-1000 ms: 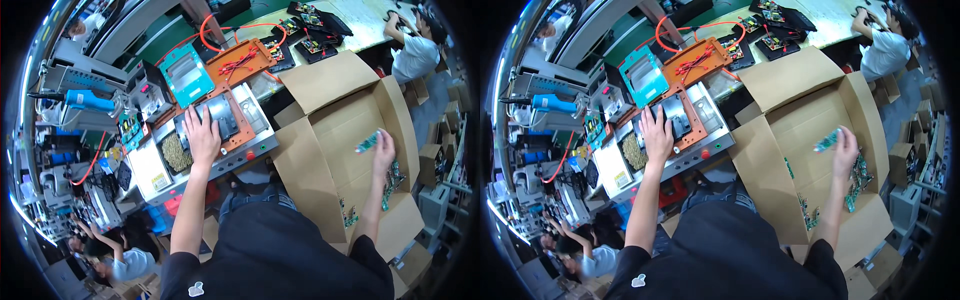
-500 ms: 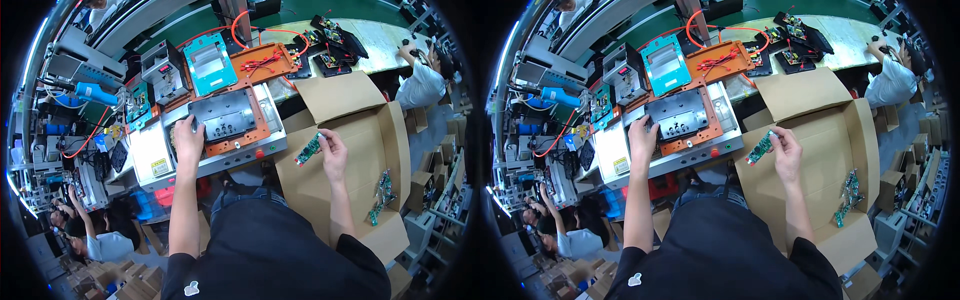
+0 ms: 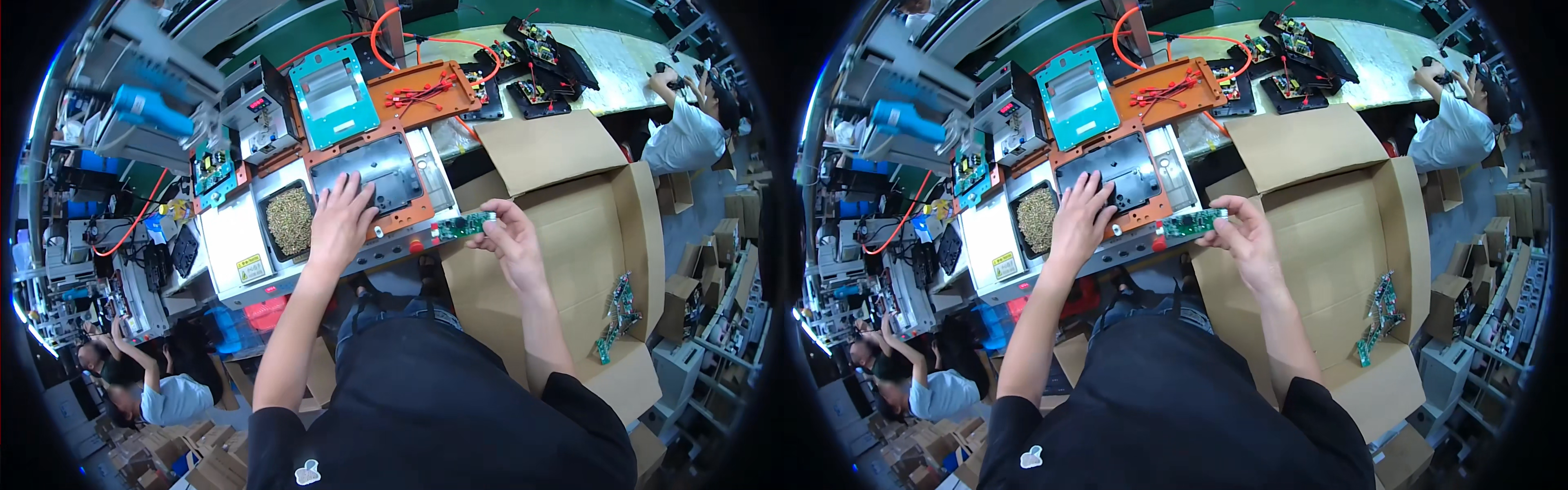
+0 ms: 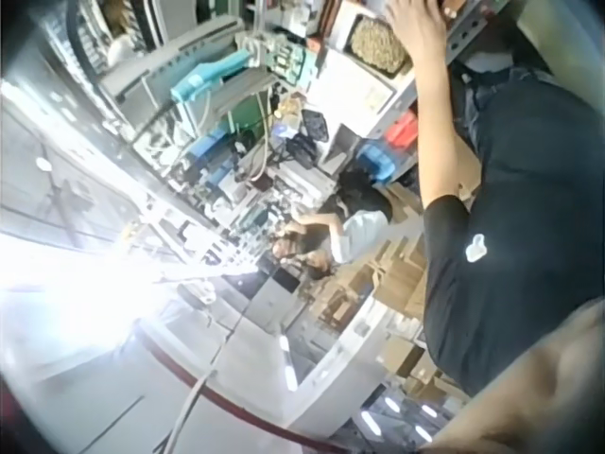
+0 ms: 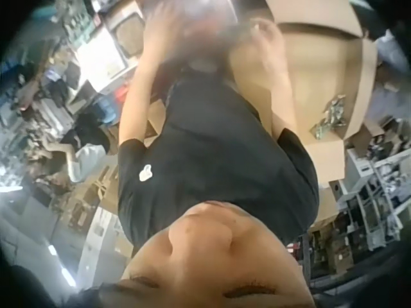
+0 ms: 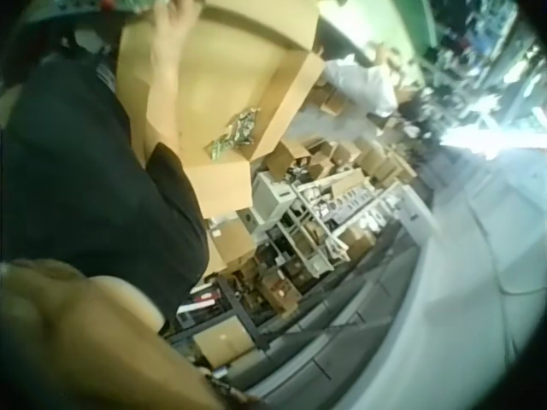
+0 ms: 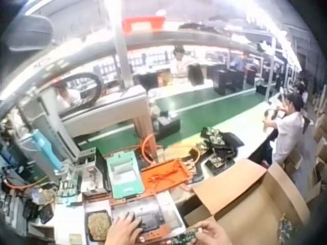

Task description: The person is assembling electronic circuit boards into black housings and using testing equipment on an assembly line.

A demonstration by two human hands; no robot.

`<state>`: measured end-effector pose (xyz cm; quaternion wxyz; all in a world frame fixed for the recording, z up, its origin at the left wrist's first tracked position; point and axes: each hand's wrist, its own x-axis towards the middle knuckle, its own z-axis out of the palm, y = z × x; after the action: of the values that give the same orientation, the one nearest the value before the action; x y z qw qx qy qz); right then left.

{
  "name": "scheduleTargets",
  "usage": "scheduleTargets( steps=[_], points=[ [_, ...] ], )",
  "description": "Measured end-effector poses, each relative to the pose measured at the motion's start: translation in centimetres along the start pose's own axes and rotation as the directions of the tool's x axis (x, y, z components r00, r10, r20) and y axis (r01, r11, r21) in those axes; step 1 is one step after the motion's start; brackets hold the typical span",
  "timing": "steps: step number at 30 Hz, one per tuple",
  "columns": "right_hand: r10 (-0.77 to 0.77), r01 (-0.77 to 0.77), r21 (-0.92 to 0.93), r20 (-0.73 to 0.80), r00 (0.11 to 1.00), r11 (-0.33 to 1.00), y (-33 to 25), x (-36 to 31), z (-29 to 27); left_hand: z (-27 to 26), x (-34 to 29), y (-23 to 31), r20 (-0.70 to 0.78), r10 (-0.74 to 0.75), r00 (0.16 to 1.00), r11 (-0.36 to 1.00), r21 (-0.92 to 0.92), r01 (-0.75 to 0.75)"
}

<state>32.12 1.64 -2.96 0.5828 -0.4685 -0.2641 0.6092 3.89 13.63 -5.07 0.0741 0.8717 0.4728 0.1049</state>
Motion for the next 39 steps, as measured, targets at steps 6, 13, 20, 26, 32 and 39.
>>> scheduleTargets(
  steps=[6,13,20,26,32,39],
  points=[
    [0.016,-0.02,0.048,0.067,0.998,0.999,0.7,2.8,2.9,-1.3,0.4,0.3,0.085,-0.027,0.996,0.999,0.033,0.025],
    [0.213,-0.202,-0.069,0.247,0.945,0.977,0.5,5.0,5.5,-5.1,-1.3,3.3,-0.131,-0.097,0.987,0.697,-0.716,-0.026],
    [-0.133,0.243,-0.221,0.42,0.898,0.944,-1.5,7.3,8.8,-5.5,-0.8,1.5,0.252,-0.455,0.854,-0.342,-0.935,0.093],
    [-0.019,0.144,-0.252,0.439,0.898,0.957,-1.0,9.4,8.3,-5.2,-1.5,0.7,0.08,-0.543,0.836,-0.136,-0.991,0.007],
    [-0.014,0.099,-0.136,0.519,0.855,0.986,1.4,5.3,9.2,-2.7,-3.0,7.8,0.4,-0.385,0.832,-0.638,-0.766,0.073],
    [-0.139,0.326,-0.417,0.418,0.898,0.848,-0.4,7.3,10.0,-5.3,-2.9,3.4,-0.237,-0.381,0.894,0.621,-0.782,0.057]
  ],
)
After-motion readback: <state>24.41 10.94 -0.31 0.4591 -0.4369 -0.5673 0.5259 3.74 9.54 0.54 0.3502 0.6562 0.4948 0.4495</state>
